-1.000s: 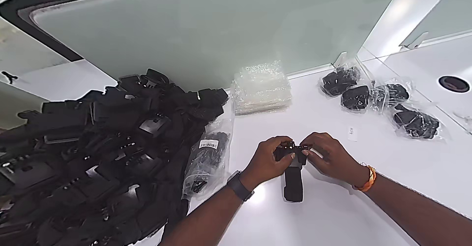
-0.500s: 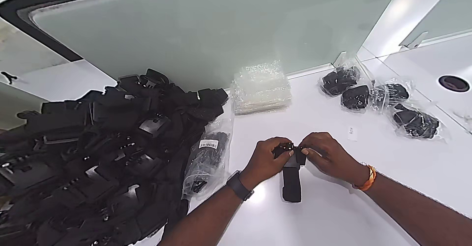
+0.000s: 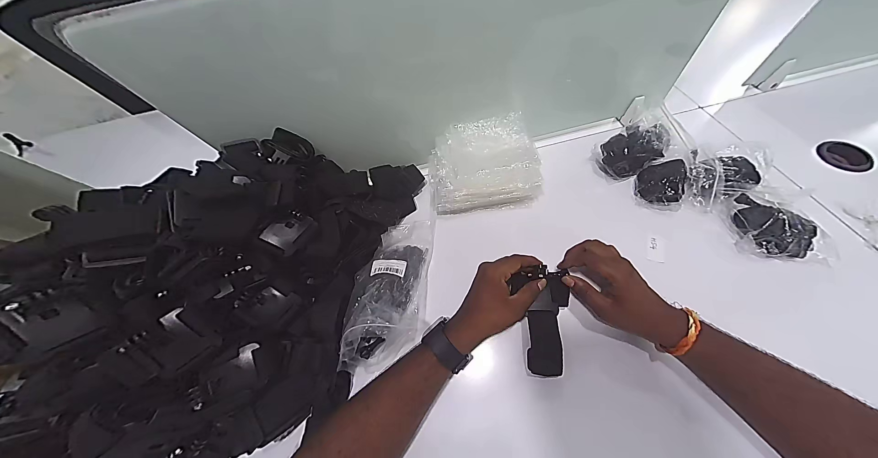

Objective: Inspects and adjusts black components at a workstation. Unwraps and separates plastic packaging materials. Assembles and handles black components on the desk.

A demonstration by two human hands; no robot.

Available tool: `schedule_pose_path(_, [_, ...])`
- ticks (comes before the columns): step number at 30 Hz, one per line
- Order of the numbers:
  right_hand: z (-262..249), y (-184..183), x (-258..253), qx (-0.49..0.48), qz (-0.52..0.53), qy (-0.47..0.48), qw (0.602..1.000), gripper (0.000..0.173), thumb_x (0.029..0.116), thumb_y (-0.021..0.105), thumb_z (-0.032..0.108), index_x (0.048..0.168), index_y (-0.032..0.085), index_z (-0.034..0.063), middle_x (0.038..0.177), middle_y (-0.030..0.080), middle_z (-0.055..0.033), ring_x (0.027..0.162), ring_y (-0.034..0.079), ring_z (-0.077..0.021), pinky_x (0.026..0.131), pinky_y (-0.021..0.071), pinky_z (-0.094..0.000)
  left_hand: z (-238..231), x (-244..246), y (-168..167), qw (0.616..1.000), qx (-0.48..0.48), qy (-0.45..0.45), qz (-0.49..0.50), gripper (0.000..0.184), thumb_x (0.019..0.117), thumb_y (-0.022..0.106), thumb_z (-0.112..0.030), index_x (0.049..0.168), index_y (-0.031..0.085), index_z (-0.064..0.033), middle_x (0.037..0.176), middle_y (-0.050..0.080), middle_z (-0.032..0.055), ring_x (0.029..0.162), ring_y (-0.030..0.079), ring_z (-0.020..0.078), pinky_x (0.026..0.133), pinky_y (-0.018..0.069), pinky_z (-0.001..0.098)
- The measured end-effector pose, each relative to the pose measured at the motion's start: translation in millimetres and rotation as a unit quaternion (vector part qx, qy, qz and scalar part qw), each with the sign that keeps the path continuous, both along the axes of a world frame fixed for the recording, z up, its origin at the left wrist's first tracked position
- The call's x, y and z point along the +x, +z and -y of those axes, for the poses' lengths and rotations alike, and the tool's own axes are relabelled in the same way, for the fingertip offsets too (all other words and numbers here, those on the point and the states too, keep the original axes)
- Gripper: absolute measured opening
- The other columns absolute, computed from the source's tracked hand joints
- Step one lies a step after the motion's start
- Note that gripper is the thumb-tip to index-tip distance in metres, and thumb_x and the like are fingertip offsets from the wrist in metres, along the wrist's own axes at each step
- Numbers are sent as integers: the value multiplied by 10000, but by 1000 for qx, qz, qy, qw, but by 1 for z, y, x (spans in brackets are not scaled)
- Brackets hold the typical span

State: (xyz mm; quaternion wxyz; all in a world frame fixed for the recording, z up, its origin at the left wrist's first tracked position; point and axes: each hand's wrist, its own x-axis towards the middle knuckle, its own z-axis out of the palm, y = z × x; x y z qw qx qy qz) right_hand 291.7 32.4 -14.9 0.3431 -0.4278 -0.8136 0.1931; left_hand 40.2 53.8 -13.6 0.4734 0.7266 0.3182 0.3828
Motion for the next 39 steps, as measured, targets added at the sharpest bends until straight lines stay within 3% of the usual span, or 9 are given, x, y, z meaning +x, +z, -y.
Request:
schedule_pose_path(2, [0, 0, 0, 5, -7, 1, 1000, 241, 1000, 620, 346, 1129, 664, 148, 1135, 667, -21, 1122, 592, -159, 956, 445, -442, 0, 0, 0, 1000, 5, 2, -2, 253, 963, 692, -111, 1174, 690, 28, 1053, 744, 98, 932, 724, 113, 875, 607, 289])
schedule_pose_path(5, [2, 1, -1, -8, 2, -4, 1000, 359, 947, 670, 386, 1191, 626, 127, 1173, 645, -49, 1146, 577, -184, 965, 443, -454, 0, 0, -1, 1000, 13, 2, -2, 252, 962, 692, -113, 1169, 691, 30, 1053, 745, 99, 941, 722, 113, 885, 604, 289])
schedule_pose_path(8, [1, 2, -1, -18, 24, -10, 1000, 404, 986, 592, 457, 1237, 666, 150, 1183, 648, -52, 1150, 571, -202, 958, 431, -474, 0, 0, 0, 1000, 14, 4, -6, 251, 962, 693, -115, 1171, 693, 25, 1054, 745, 97, 943, 721, 113, 882, 604, 289])
schedule_pose_path(14, [1, 3, -1, -35, 41, 0, 999, 361, 1073, 438, 411, 1144, 707, 181, 1093, 652, -31, 1089, 581, -183, 926, 417, -464, -1, 0, 0, 1000, 20, 6, -16, 249, 962, 695, -131, 1164, 703, 13, 1057, 747, 91, 949, 717, 105, 885, 597, 282])
schedule_pose_path(27, [1, -1, -1, -22, 10, -7, 1000, 231, 984, 633, 323, 1119, 643, 136, 1125, 625, -38, 1054, 583, -160, 896, 461, -418, 0, 0, 0, 1000, 13, 4, -15, 260, 963, 698, -133, 1175, 696, 17, 1055, 740, 94, 934, 715, 106, 872, 600, 279])
schedule_pose_path(30, [2, 1, -1, -33, 6, 2, 999, 351, 969, 641, 373, 1220, 634, 129, 1182, 620, -56, 1086, 582, -174, 911, 463, -438, 0, 0, 0, 1000, 14, 8, -17, 258, 959, 700, -133, 1169, 698, 16, 1050, 741, 91, 938, 712, 100, 878, 595, 273])
schedule_pose_path(33, [3, 5, -1, -51, 28, 2, 998, 466, 1012, 541, 487, 1312, 651, 148, 1185, 616, -73, 1104, 573, -195, 929, 441, -459, 0, 1, 1, 1000, 9, 10, -22, 262, 961, 695, -136, 1174, 697, 15, 1054, 740, 90, 945, 710, 98, 882, 592, 271])
schedule_pose_path(36, [2, 5, 0, -49, 34, 5, 998, 446, 1081, 371, 445, 1218, 707, 185, 1098, 623, -46, 1064, 567, -186, 909, 418, -452, 0, 1, 1, 1000, 8, 11, -23, 258, 959, 695, -139, 1168, 701, 12, 1047, 741, 88, 934, 709, 100, 871, 591, 269])
schedule_pose_path(39, [2, 6, 0, -46, 33, 5, 998, 489, 1098, 304, 439, 1171, 721, 193, 1051, 625, -26, 1041, 566, -173, 899, 411, -439, 0, 1, 1, 1000, 6, 8, -23, 255, 961, 698, -141, 1165, 700, 12, 1045, 742, 90, 939, 713, 100, 875, 594, 270])
